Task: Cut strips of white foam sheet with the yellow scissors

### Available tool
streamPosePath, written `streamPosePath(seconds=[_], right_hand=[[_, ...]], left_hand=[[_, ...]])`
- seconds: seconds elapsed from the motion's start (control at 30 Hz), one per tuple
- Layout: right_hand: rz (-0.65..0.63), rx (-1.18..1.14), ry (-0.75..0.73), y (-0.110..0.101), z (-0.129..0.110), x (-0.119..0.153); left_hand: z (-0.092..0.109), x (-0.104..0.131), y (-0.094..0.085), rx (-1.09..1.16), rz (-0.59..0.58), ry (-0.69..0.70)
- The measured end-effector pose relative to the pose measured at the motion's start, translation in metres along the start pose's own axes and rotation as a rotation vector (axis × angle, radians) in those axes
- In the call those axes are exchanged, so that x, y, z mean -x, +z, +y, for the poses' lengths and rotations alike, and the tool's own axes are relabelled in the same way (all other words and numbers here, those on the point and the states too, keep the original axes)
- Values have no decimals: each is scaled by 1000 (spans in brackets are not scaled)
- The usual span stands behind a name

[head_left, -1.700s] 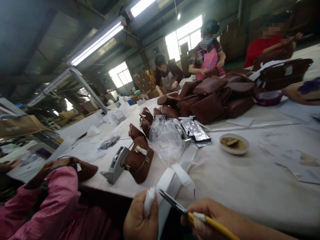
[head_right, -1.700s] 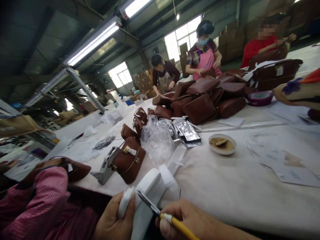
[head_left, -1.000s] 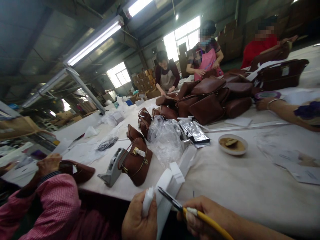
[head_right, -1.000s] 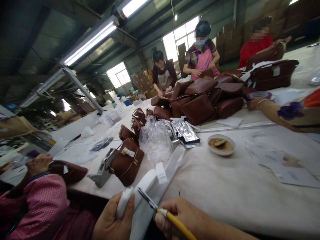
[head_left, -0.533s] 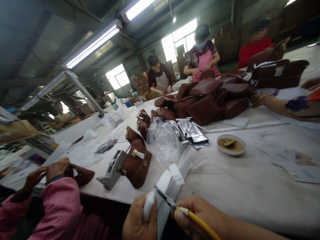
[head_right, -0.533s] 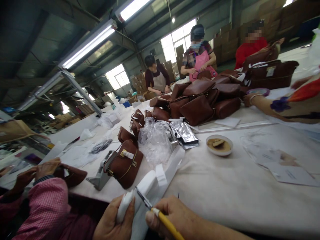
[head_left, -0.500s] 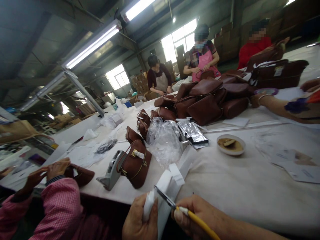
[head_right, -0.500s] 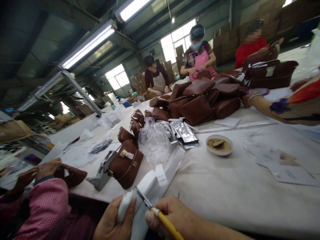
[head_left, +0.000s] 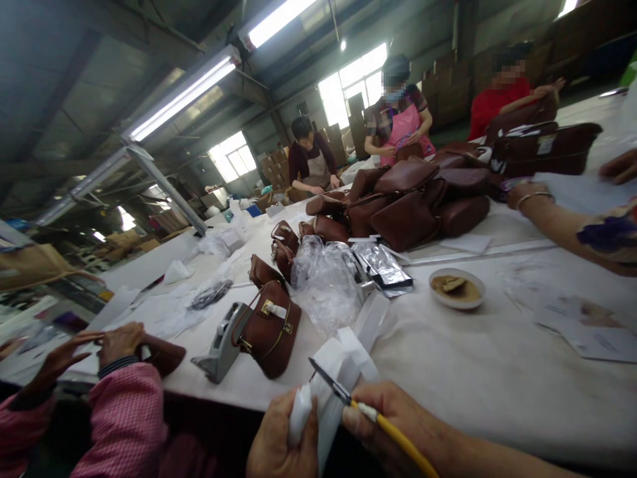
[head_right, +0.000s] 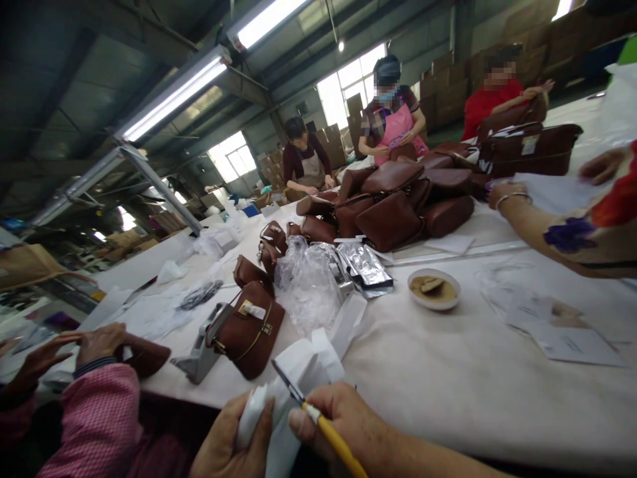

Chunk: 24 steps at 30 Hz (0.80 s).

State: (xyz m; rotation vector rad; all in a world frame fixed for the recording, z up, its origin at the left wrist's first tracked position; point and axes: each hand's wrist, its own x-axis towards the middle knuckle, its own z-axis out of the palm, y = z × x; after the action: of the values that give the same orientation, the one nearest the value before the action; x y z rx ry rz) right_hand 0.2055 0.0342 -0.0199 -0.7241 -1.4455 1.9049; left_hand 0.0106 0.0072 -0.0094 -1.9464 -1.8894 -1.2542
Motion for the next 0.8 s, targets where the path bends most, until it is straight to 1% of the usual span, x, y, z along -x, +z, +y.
streamPosePath(seconds=[0.07,0.13,0.2,0.23,0.3,0.37,0.4,0.47,0.5,0.57,0.6,0.67,0.7,0.73,0.8], right_hand=[[30,46,-33,-3,-10,5],[109,223,-57,-12,-22,14],[278,508,-22,-30,-24,28],[373,666,5,-43,-19,36],[528,958,22,-73,1,54],[663,1209,5,-104,31,72],[708,1313,5,-119,46,80],[717,1446,23,-141,70,93],[701,1483,41,-148,77,97],[663,1526,123,-150,77,98],[657,1552,163,-146,71,96],[675,1611,159,-129,48,85],[688,1635,65,-118,35,77],[681,1617,-75,-104,21,67],[568,1494,-332,-76,-3,44]], left_hand=[[-1,-2,-2,-13,17,-35],[-5,-6,-5,-44,14,-54],[-9,-10,-9,-80,-8,-59],[-11,-13,-11,-91,-21,-67],[-15,-16,-14,-83,-53,-104],[-17,-19,-15,-55,-76,-151],[-18,-20,-15,-40,-79,-169],[-19,-21,-16,-18,-73,-188],[-19,-21,-16,-12,-67,-192],[-20,-21,-16,-11,-61,-190],[-20,-20,-16,-16,-57,-187],[-21,-19,-16,-32,-55,-185],[-23,-18,-16,-41,-52,-188],[-24,-18,-15,-46,-40,-190],[-27,-16,-15,-48,-6,-198]])
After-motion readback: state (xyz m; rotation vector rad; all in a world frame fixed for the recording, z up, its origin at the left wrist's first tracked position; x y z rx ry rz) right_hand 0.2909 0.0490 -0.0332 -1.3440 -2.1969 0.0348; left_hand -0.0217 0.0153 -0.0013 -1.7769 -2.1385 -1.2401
